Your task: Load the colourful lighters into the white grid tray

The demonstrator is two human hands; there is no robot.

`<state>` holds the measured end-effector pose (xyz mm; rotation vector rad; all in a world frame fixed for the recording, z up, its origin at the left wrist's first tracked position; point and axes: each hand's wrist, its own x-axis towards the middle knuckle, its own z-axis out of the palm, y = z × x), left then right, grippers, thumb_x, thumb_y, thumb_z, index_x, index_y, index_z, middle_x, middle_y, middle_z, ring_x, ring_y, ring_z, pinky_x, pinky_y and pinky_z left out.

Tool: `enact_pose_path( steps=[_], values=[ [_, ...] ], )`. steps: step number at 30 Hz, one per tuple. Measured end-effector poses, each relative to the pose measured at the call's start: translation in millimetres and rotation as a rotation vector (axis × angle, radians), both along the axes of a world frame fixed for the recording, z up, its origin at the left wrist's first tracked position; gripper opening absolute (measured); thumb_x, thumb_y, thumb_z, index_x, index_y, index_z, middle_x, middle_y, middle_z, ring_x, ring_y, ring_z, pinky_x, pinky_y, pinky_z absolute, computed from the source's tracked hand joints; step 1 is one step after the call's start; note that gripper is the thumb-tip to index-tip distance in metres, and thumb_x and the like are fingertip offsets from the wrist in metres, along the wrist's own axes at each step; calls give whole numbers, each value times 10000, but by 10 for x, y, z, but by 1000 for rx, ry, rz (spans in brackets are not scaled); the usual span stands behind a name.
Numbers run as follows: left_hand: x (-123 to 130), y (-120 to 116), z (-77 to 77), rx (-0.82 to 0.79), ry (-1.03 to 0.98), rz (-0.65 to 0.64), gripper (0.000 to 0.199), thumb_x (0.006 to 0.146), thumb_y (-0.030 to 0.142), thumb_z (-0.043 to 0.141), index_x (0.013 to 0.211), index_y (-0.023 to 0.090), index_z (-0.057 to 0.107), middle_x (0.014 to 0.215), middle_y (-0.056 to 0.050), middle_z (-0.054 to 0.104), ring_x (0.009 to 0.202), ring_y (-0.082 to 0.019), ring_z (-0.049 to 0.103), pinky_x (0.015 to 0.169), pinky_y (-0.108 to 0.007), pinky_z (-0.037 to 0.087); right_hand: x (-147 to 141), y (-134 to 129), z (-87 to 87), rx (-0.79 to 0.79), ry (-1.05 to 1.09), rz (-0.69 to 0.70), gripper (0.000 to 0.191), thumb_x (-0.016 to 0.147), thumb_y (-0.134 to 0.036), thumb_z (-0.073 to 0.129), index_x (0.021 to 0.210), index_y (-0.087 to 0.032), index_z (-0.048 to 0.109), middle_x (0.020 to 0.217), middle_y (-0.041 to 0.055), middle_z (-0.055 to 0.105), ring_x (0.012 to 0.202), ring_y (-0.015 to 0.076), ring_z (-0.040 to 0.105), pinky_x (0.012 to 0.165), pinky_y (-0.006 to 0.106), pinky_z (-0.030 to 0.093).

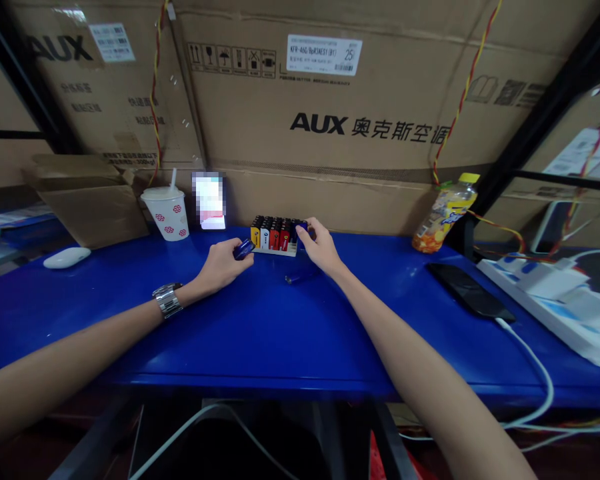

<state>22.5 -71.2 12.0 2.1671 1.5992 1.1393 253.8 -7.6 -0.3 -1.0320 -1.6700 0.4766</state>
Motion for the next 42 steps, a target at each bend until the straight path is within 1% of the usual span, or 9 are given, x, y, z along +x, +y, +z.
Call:
enact_pose_path(
  steps=[4, 13, 18, 27, 30, 33, 37, 40, 42],
  values=[
    [6, -5, 5, -11, 37, -9, 154, 724, 249, 558, 618, 195, 459, 583, 9, 527, 544, -124, 467, 527, -270, 290, 53, 83, -22, 39, -67, -26, 336, 802, -500, 582, 886, -177, 623, 543, -56, 419, 534, 114, 405, 558, 262, 373],
    [8, -2, -11, 12, 49, -48, 153, 740, 262, 547, 625, 190, 476, 600, 3, 537, 566, -129, 482, 543, -278, 287, 69, 80, 32, -15, -115, -126, 346, 787, -386, 583, 1032, -143, 616, 517, -25, 567, 469, 136, 531, 534, 272, 436],
    [5, 8, -28, 22, 50, -69, 147, 735, 257, 552, 624, 193, 477, 597, 3, 535, 550, -125, 455, 549, -278, 280, 36, 40, 76, -68, -94, -177, 301, 762, -399, 639, 933, -162, 568, 505, -17, 594, 432, 132, 555, 514, 266, 449],
    [-7, 39, -64, 54, 67, -105, 163, 747, 253, 552, 619, 197, 467, 590, 9, 551, 530, -116, 440, 532, -277, 273, -27, 56, 59, -191, 26, -78, 567, 566, -602, 774, 726, -226, 381, 547, 28, 639, 478, 184, 647, 415, 243, 437],
    [-8, 43, -71, 57, 60, -118, 165, 749, 251, 556, 618, 197, 472, 597, 6, 567, 525, -114, 441, 526, -277, 276, -17, 67, 63, -183, -4, -37, 525, 599, -589, 758, 693, -222, 393, 567, 33, 643, 505, 186, 655, 451, 258, 462],
    [-7, 44, -72, 60, 50, -125, 173, 752, 255, 561, 616, 196, 472, 608, 2, 580, 527, -113, 446, 523, -275, 279, -1, 78, 64, -132, -103, -11, 360, 714, -487, 685, 693, -208, 459, 570, 22, 632, 516, 173, 647, 495, 265, 464],
    [1, 31, -53, 50, 66, -110, 187, 759, 268, 563, 619, 197, 463, 605, 3, 570, 530, -116, 453, 529, -273, 284, 4, 32, 107, -20, -243, -93, 111, 770, -289, 568, 759, -180, 580, 551, 1, 598, 465, 131, 560, 514, 262, 424],
    [17, -2, -24, 31, 76, -102, 158, 772, 284, 562, 664, 193, 491, 629, -5, 574, 546, -126, 473, 535, -273, 300, -65, -97, 178, 30, -262, -98, 118, 763, -270, 557, 769, -168, 616, 528, -4, 571, 478, 120, 514, 527, 257, 402],
    [30, -29, -6, 15, 72, -108, 128, 783, 285, 555, 709, 188, 514, 651, -12, 588, 557, -134, 492, 536, -272, 314, -161, -207, 214, -2, -256, -8, 182, 785, -329, 561, 756, -161, 625, 547, 5, 576, 500, 116, 505, 531, 255, 399]
  ],
)
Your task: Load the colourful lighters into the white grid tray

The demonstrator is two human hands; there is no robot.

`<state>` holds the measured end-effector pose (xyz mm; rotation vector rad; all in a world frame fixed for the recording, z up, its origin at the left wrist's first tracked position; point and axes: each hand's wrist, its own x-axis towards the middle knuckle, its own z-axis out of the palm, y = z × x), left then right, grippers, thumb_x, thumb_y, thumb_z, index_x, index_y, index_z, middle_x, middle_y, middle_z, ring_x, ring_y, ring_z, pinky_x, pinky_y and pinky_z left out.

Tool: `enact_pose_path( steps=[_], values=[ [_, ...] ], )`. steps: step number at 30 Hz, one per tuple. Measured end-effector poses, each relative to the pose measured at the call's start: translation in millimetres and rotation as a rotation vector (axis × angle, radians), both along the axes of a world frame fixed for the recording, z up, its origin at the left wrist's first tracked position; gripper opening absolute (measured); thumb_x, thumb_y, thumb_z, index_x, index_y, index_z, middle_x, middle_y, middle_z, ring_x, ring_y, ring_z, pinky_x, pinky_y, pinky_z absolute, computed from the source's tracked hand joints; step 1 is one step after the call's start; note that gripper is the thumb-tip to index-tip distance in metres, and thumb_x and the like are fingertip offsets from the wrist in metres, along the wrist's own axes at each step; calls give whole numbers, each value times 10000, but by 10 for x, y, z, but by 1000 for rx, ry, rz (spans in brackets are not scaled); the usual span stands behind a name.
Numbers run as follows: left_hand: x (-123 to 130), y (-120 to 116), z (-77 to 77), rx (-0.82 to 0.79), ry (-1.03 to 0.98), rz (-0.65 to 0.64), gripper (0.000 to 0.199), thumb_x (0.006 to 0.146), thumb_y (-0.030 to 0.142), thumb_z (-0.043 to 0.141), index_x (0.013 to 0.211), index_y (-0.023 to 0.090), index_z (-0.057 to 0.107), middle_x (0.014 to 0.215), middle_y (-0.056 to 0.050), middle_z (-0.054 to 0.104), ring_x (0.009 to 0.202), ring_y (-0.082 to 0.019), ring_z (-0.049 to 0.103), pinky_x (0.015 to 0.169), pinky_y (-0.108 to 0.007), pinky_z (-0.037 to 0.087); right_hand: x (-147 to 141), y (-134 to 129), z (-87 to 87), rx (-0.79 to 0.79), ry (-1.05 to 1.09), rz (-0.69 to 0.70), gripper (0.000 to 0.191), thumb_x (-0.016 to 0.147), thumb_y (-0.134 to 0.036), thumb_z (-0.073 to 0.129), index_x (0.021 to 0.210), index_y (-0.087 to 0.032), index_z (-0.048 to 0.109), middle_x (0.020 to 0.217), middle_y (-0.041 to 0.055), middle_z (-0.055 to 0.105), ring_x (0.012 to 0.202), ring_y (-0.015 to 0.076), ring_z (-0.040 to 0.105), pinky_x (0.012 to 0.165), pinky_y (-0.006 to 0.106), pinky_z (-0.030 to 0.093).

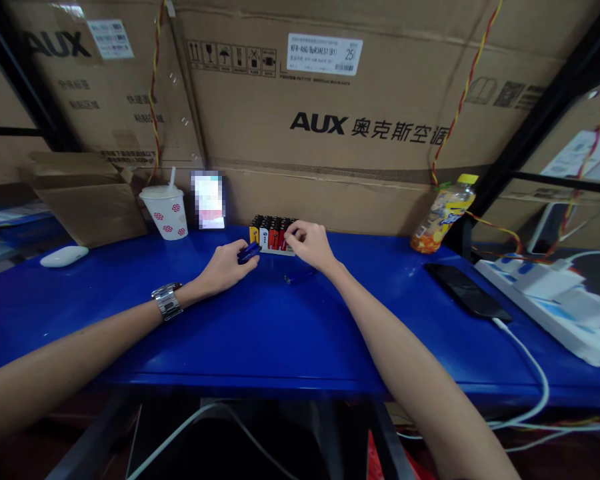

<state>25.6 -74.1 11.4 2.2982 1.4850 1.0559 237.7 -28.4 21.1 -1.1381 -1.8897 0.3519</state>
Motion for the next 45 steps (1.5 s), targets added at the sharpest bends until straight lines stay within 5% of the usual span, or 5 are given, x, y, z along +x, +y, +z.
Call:
enact_pose_path(
  steps=[8, 15, 23, 32, 45],
  values=[
    [26, -22, -35, -15, -4, -115, 182, 798, 240, 534, 953, 158, 584, 753, -34, 651, 609, -152, 563, 562, -272, 376, -348, -204, 15, -142, 42, 372, 306, 786, -465, 622, 836, -164, 609, 597, -17, 566, 530, 104, 518, 545, 249, 431],
    [35, 20, -93, 65, 18, -203, 297, 850, 242, 508, 1121, 131, 557, 1017, -112, 643, 883, -194, 613, 799, -336, 490, 183, 12, 89, -111, 306, 84, 385, 690, -512, 701, 768, -153, 586, 607, 25, 604, 438, 96, 505, 432, 248, 391],
    [169, -153, -89, 112, 457, -537, 483, 979, 422, 353, 1423, 238, 398, 1488, -124, 401, 1330, -302, 374, 1033, -484, 329, 397, 304, -145, -35, 173, -11, 384, 694, -510, 684, 821, -154, 616, 558, -7, 559, 468, 134, 550, 496, 279, 445],
    [129, -119, -2, 206, 560, -412, 322, 965, 418, 407, 932, 145, 574, 973, -115, 637, 926, -243, 564, 801, -370, 426, 272, 225, -119, -46, 150, 62, 350, 763, -295, 566, 1086, -204, 468, 792, 21, 645, 567, 142, 626, 572, 295, 488],
    [56, 64, -141, 32, 362, -307, 279, 969, 261, 269, 996, 130, 514, 941, -151, 605, 798, -220, 572, 755, -389, 475, 384, 216, -207, -56, 16, 45, 397, 746, -217, 510, 1135, -225, 427, 823, 24, 657, 525, 143, 602, 586, 329, 477]
  ],
)
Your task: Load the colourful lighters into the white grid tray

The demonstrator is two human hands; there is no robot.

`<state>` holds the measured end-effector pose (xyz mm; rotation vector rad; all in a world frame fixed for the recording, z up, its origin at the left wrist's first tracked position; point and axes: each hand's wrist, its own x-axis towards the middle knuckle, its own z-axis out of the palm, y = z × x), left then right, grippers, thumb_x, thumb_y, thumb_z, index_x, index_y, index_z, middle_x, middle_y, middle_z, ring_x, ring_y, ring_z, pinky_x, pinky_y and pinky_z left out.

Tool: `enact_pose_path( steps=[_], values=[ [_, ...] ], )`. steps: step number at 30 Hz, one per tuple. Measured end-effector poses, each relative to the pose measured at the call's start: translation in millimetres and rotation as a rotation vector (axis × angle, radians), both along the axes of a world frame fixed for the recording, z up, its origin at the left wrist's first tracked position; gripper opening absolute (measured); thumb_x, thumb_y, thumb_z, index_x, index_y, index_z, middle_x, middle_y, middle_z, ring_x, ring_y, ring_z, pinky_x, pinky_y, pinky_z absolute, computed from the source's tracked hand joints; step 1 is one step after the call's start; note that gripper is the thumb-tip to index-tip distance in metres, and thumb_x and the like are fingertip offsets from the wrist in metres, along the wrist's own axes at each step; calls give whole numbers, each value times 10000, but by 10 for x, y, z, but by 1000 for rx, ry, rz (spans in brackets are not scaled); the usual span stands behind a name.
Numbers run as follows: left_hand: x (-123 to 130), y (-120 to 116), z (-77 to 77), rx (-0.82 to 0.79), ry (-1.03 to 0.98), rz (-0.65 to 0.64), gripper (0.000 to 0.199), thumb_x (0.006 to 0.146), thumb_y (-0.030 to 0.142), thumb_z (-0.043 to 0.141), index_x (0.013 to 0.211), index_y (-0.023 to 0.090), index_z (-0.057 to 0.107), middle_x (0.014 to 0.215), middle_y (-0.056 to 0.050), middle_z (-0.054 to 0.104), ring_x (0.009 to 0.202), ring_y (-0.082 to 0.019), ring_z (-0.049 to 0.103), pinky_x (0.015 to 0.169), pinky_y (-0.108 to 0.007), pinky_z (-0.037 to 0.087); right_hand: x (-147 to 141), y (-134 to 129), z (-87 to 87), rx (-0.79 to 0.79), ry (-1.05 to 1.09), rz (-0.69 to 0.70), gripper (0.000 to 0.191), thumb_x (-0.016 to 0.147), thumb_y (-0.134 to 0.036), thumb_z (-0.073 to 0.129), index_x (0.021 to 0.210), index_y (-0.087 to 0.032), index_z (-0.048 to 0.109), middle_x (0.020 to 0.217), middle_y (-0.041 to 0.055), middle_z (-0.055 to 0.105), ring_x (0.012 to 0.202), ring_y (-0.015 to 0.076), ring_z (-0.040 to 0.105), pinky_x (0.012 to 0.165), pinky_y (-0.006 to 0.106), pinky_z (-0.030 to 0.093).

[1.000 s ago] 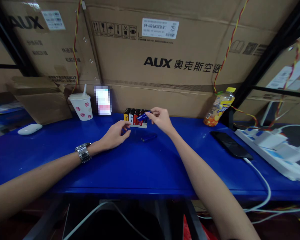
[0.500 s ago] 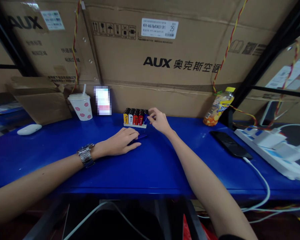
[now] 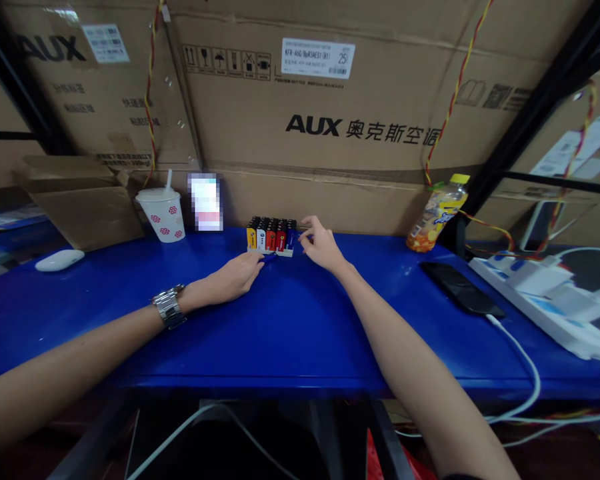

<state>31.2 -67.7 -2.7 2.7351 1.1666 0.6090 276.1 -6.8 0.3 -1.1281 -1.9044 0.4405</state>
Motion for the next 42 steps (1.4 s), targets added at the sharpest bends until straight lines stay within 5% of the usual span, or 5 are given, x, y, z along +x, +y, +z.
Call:
enact_pose_path(
  steps=[8, 16, 29, 35, 42],
  values=[
    [-1, -42, 106, -280, -371, 194, 205, 941, 365, 361, 947, 181, 452, 747, -35, 604, 614, -155, 551, 566, -296, 380, 0, -27, -14, 11, -245, -4, 380, 778, -224, 500, 1155, -192, 463, 798, 36, 684, 569, 168, 590, 658, 348, 462],
    [28, -147, 200, -110, -430, 327, 503, 808, 568, 520, 515, 204, 334, 507, 36, 336, 506, -103, 306, 506, -289, 202, -10, -25, -19, -19, -336, 8, 316, 792, -209, 499, 1107, -181, 496, 766, 33, 694, 660, 181, 626, 661, 302, 432],
    [22, -112, 150, -102, -463, 348, 371, 707, 478, 622, 550, 191, 446, 521, 30, 478, 506, -98, 402, 471, -257, 269, -27, -61, 17, -42, -387, 8, 355, 787, -217, 490, 1137, -157, 497, 774, 48, 693, 661, 175, 608, 655, 292, 410],
    [16, -80, 130, -59, -466, 346, 285, 756, 388, 608, 636, 206, 424, 574, 25, 519, 520, -112, 445, 496, -260, 300, -104, -219, 132, 66, -325, -233, 353, 775, -284, 545, 1114, -207, 483, 649, -7, 616, 574, 164, 524, 564, 277, 322],
    [39, -97, 85, -65, -385, 275, 133, 835, 318, 538, 781, 198, 514, 684, -24, 617, 575, -163, 546, 526, -282, 345, -563, -461, 190, 33, -74, 198, 316, 835, -507, 560, 825, -191, 545, 524, -57, 461, 490, 96, 419, 500, 239, 326]
  ],
)
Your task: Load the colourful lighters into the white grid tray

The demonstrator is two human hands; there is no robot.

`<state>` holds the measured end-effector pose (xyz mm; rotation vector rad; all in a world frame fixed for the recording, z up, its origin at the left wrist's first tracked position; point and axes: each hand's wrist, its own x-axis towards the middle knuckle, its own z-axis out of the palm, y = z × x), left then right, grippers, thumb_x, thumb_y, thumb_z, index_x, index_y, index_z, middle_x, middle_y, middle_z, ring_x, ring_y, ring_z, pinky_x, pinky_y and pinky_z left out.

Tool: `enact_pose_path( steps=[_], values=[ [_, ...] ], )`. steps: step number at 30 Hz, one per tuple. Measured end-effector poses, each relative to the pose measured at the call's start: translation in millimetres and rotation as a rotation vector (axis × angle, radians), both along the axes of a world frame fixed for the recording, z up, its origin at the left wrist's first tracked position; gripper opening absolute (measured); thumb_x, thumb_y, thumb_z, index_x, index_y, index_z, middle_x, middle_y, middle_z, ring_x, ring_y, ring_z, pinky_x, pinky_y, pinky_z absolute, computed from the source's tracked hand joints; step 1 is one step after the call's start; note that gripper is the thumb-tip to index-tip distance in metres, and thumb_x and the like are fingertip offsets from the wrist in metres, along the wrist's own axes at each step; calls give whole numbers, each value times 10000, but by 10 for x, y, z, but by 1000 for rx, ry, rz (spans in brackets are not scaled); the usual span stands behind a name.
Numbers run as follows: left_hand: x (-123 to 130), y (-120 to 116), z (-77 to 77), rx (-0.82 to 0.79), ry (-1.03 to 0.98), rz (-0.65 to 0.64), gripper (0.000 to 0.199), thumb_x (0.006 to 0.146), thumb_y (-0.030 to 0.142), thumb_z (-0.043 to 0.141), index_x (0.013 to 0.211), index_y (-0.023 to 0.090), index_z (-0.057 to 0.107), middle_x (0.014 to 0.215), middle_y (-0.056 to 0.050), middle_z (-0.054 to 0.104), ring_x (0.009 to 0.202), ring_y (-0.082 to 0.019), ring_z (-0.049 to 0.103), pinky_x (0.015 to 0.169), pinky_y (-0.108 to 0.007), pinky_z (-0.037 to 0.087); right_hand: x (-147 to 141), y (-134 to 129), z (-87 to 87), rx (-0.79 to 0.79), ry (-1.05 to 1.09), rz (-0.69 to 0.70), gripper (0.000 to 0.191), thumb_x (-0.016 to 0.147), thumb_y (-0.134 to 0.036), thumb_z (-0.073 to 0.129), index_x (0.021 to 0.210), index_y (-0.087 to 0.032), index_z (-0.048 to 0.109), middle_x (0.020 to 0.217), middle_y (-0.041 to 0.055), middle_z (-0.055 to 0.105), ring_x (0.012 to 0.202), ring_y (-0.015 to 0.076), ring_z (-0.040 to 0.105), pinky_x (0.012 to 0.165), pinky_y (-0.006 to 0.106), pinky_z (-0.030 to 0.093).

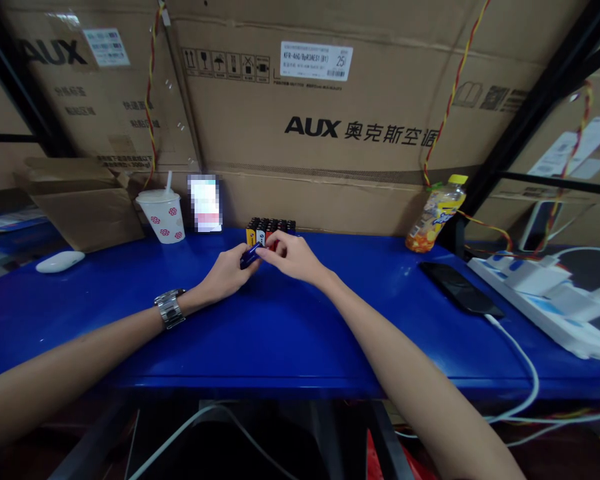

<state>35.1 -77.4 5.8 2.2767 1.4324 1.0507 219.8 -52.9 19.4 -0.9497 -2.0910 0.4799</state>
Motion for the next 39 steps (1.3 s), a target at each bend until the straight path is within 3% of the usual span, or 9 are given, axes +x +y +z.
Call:
enact_pose_path(
  steps=[6, 9, 12, 19, 25, 28, 31, 35, 39],
  values=[
    [24, -39, 20, -16, -69, -73, 275, 815, 225, 542, 1083, 171, 516, 851, -39, 671, 679, -167, 620, 629, -288, 438, 56, 64, 55, -140, 158, 64, 335, 818, -510, 585, 818, -178, 536, 503, -41, 523, 405, 94, 472, 448, 243, 375],
    [5, -9, 37, -29, -105, -25, 92, 842, 264, 531, 878, 182, 510, 741, -14, 627, 616, -142, 573, 601, -277, 415, 352, 192, 71, -94, 231, -65, 353, 775, -510, 635, 784, -169, 544, 498, -28, 531, 390, 95, 481, 418, 244, 375],
    [-25, 27, 39, -18, -55, 31, 242, 886, 307, 481, 676, 213, 403, 610, 7, 539, 550, -135, 496, 548, -281, 349, 564, 329, -14, -87, 222, -159, 345, 756, -497, 652, 760, -166, 554, 508, -6, 554, 403, 119, 523, 398, 251, 387],
    [-88, 134, 65, 226, 19, -61, 81, 883, 173, 407, 898, 185, 486, 912, -88, 602, 808, -187, 559, 740, -331, 440, 472, 425, -189, -103, 261, -130, 407, 761, -364, 623, 1088, -197, 447, 705, 8, 652, 579, 170, 658, 568, 313, 520],
    [-33, 490, 380, 378, 193, -66, 303, 920, 338, 411, 1105, 140, 546, 1108, -155, 578, 1041, -266, 503, 947, -425, 397, 483, 350, -104, -57, 291, -186, 340, 721, -235, 510, 1029, -223, 367, 723, -13, 640, 527, 139, 623, 574, 308, 501],
    [115, 707, 579, 324, 371, -124, 512, 922, 487, 363, 1268, 147, 524, 1277, -178, 529, 1146, -314, 473, 995, -466, 347, 530, 369, -116, -41, 284, -225, 343, 702, -231, 487, 1024, -224, 370, 697, -22, 630, 485, 139, 596, 537, 306, 485],
    [304, 892, 727, 197, 541, -221, 644, 890, 639, 303, 1392, 269, 464, 1384, -146, 493, 1195, -363, 462, 1003, -528, 313, 562, 389, -130, -45, 267, -248, 345, 696, -220, 479, 1027, -226, 381, 710, -20, 640, 470, 133, 587, 536, 310, 491],
    [509, 1045, 820, 22, 610, -193, 689, 873, 692, 225, 1448, 347, 384, 1457, -123, 452, 1258, -378, 428, 1005, -565, 287, 572, 368, -98, -41, 258, -268, 331, 706, -216, 475, 1026, -228, 390, 730, -15, 655, 478, 129, 590, 561, 310, 498],
    [587, 1078, 862, 20, 700, -203, 739, 824, 718, 334, 1463, 346, 352, 1486, -123, 420, 1299, -389, 387, 1025, -570, 272, 567, 343, -66, -49, 245, -260, 350, 702, -210, 482, 1041, -225, 397, 738, -5, 652, 494, 141, 595, 580, 326, 500]
  ],
)
